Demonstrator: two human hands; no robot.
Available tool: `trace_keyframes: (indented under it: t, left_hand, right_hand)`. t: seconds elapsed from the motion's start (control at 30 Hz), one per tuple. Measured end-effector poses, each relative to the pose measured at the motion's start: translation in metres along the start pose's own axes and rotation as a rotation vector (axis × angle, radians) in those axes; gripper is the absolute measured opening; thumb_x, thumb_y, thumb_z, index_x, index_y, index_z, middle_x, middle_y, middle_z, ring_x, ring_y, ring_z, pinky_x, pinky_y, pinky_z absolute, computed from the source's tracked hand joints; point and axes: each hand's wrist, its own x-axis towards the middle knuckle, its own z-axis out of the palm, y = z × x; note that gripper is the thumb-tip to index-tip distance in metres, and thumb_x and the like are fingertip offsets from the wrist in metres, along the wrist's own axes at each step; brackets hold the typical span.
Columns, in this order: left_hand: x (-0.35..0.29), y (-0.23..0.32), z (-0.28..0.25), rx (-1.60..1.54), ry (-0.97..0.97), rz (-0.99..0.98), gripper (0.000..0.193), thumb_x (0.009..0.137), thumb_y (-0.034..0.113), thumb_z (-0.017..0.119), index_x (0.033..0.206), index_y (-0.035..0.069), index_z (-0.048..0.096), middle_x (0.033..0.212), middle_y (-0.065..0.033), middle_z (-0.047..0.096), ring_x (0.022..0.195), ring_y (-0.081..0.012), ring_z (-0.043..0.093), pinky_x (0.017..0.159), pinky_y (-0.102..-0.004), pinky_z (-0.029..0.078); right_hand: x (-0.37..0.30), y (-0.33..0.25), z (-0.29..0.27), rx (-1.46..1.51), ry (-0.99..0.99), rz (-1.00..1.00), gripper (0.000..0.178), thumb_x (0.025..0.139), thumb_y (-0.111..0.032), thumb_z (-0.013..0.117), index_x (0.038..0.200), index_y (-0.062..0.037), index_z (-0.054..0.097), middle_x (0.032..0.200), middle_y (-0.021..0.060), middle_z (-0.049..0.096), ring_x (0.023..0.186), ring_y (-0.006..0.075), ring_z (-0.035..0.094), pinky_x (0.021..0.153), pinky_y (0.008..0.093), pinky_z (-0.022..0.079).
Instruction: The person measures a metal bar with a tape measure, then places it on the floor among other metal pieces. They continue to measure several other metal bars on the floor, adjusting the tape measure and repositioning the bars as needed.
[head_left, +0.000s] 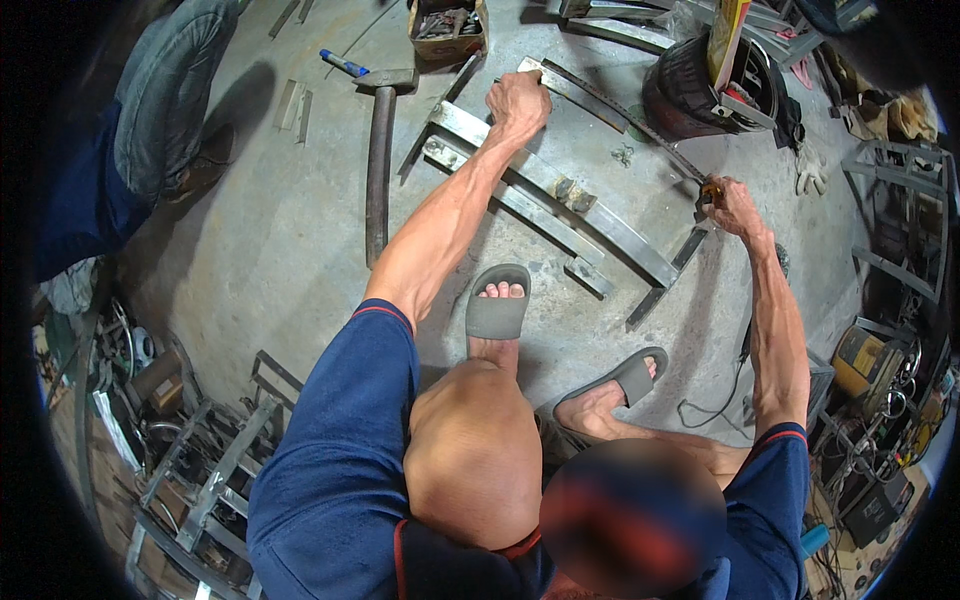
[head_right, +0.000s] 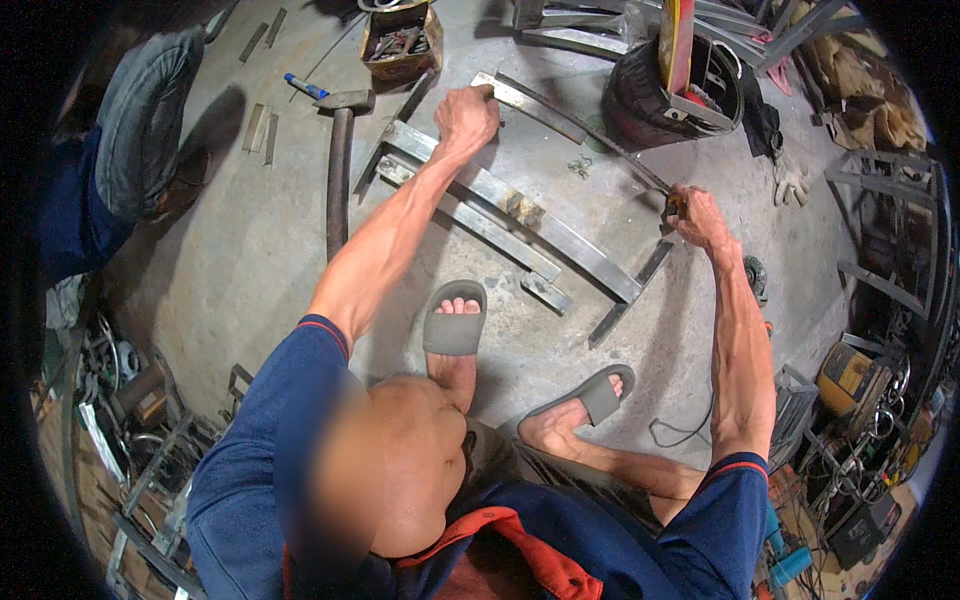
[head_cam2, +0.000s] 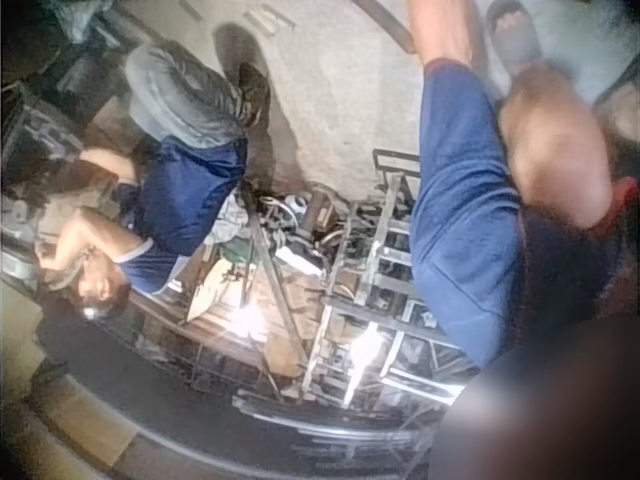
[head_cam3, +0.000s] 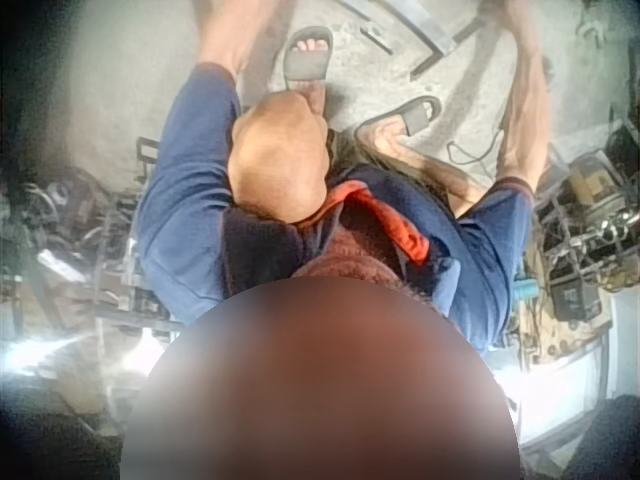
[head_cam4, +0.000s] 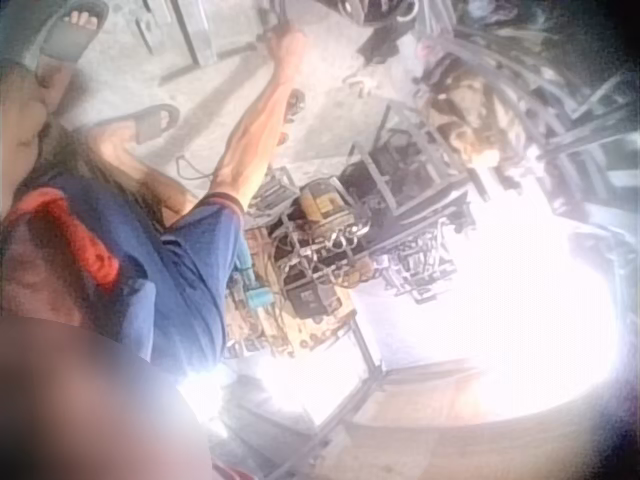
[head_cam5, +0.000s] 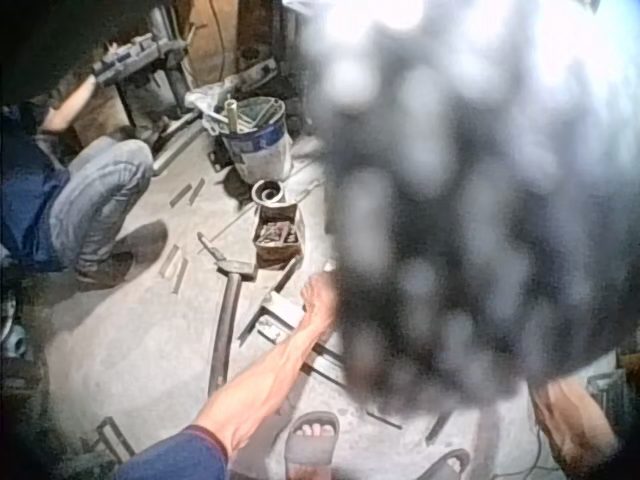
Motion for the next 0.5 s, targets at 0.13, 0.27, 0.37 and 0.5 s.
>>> trace_keyframes:
  t: [0.13, 0.27, 0.37, 0.5]
  left_hand:
    - [-0.009, 0.014, 0.001, 0.061, -0.163, -0.013, 0.04, 0.084, 0.017, 0.057, 0.12, 0.006, 0.071, 0.109, -0.0251, 0.072, 0.104, -0.0461, 0.068, 0.092, -0.0531, 0.053]
    - [-0.009, 0.025, 0.002, 0.062, -0.254, -0.06, 0.047, 0.083, 0.015, 0.056, 0.126, -0.002, 0.063, 0.119, -0.0282, 0.069, 0.113, -0.0468, 0.065, 0.097, -0.0525, 0.052]
    - [-0.008, 0.027, 0.004, 0.066, -0.246, -0.053, 0.05, 0.083, 0.016, 0.058, 0.129, -0.004, 0.061, 0.118, -0.0306, 0.068, 0.113, -0.0478, 0.065, 0.097, -0.0528, 0.052]
    - [-0.01, 0.026, 0.008, 0.039, -0.235, -0.057, 0.056, 0.084, 0.019, 0.059, 0.133, -0.006, 0.055, 0.117, -0.0333, 0.067, 0.113, -0.0496, 0.064, 0.099, -0.0542, 0.051]
  right_hand:
    - [0.001, 0.004, 0.006, 0.02, 0.002, -0.006, 0.053, 0.073, -0.01, 0.076, 0.124, 0.0016, 0.065, 0.106, 0.0255, 0.068, 0.096, 0.0397, 0.068, 0.086, 0.0457, 0.054]
    - [0.003, 0.005, 0.007, 0.022, -0.005, -0.005, 0.053, 0.074, -0.01, 0.075, 0.124, 0.0014, 0.065, 0.107, 0.0255, 0.068, 0.096, 0.0404, 0.067, 0.087, 0.0454, 0.054]
    - [0.003, 0.005, 0.007, -0.004, -0.013, 0.018, 0.052, 0.074, -0.01, 0.075, 0.125, 0.0012, 0.065, 0.107, 0.0252, 0.067, 0.096, 0.0411, 0.067, 0.088, 0.0453, 0.054]
    - [0.0, 0.004, 0.01, 0.042, 0.045, -0.004, 0.041, 0.073, -0.012, 0.078, 0.11, 0.0008, 0.064, 0.099, 0.0254, 0.067, 0.095, 0.0455, 0.065, 0.086, 0.0496, 0.053]
